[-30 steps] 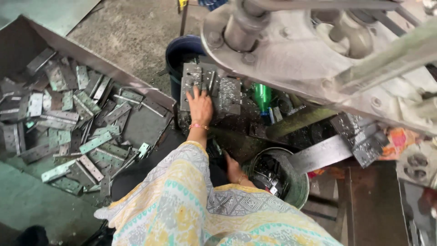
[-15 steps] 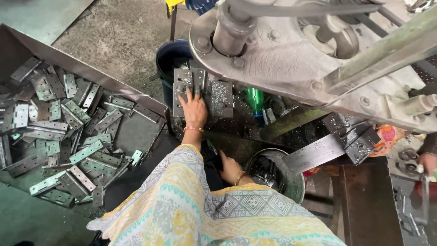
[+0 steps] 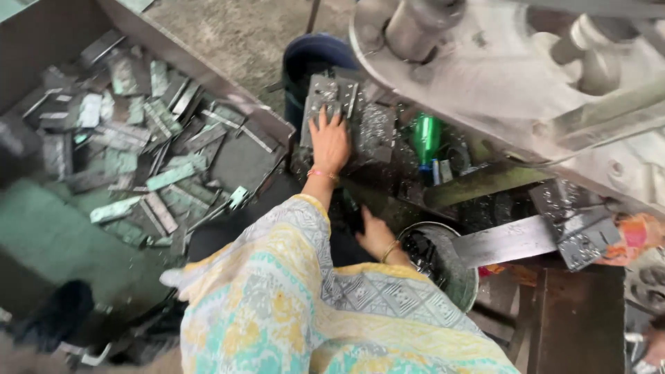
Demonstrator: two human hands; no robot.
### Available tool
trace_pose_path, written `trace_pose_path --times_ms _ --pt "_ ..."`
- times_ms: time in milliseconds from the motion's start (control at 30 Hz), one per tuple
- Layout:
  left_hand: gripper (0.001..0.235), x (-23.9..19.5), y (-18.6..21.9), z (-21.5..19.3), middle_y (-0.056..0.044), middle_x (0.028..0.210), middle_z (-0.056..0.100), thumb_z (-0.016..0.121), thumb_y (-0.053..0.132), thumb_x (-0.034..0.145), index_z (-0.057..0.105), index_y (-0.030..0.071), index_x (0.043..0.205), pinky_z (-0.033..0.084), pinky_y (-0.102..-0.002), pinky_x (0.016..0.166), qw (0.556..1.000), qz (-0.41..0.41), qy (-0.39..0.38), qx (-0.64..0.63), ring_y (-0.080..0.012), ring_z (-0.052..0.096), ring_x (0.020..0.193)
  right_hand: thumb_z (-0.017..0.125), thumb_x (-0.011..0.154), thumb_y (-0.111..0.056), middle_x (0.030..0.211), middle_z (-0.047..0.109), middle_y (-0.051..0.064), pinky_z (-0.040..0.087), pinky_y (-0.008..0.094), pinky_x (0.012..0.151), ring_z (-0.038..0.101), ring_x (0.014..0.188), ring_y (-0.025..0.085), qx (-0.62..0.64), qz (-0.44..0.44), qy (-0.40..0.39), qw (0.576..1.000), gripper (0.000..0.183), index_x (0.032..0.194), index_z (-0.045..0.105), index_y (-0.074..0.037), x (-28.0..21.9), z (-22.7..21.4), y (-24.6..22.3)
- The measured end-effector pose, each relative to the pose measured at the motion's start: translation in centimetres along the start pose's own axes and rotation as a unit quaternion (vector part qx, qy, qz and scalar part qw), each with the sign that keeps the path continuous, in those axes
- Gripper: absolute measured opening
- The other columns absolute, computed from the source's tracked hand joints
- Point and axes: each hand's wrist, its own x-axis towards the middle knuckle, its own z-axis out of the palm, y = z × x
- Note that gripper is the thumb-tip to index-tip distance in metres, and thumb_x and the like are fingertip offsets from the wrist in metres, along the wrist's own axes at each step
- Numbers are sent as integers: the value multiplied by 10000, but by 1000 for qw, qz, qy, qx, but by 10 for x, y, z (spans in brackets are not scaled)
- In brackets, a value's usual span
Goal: The person picks up metal hinges one at a time, places them onto a machine for processing, and then drops the finished pieces into a metal bin.
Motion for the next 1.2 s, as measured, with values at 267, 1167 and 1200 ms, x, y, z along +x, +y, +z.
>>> trace_pose_path --times_ms 267,1167,1200 --pt "390 -15 -98 -109 -121 1279 669 669 167 834 724 96 1213 486 -489 991 982 -138 59 -114 -373 550 1197 752 829 -258 1082 683 351 543 531 929 660 1053 508 -15 1 -46 999 849 1551 349 -66 -2 -36 -32" --pt "926 -187 -316 -108 -181 1459 494 905 446 653 556 240 1486 485 -567 1008 929 -284 -174 160 -435 475 1303 727 853 -243 1095 690 281 543 532 923 658 1052 480 15 49 -28 998 827 1554 305 -123 -15 -50 -64" --pt "930 -185 -312 -111 -197 1414 509 919 448 635 570 236 1471 508 -518 995 927 -289 -177 160 -448 487 1270 727 854 -242 1101 687 280 542 534 924 655 1057 482 18 57 -33 998 834 1559 298 -126 -15 -51 -64"
